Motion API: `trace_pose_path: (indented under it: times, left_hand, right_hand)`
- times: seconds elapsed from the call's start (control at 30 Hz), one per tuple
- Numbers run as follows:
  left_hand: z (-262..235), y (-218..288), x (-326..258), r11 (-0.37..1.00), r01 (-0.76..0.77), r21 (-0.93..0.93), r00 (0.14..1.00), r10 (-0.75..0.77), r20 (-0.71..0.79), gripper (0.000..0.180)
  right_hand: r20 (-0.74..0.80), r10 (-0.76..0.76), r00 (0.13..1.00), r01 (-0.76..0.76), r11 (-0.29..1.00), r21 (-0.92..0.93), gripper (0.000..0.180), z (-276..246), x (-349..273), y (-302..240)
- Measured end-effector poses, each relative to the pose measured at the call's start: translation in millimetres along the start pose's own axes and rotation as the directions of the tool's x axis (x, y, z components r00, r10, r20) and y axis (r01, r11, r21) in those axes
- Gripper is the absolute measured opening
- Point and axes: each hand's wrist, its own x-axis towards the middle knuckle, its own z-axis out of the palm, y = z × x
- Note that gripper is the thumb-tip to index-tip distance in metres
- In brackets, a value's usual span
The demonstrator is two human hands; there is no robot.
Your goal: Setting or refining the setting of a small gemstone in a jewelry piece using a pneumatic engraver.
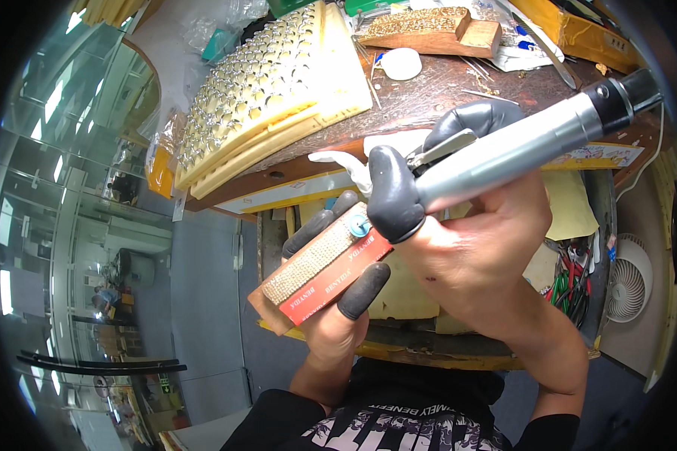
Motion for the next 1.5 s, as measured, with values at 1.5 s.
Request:
trace_pose_path:
  times: [1.5]
  left_hand:
    - [-3.1, -2.2, 0.8, 0.997, -0.052, -0.054, 0.996, 0.056, 0.067, 0.07]
  right_hand:
    - [0.059, 0.089, 0.994, -0.092, 0.994, 0.051, 0.041, 1.6, -5.5, 4.2]
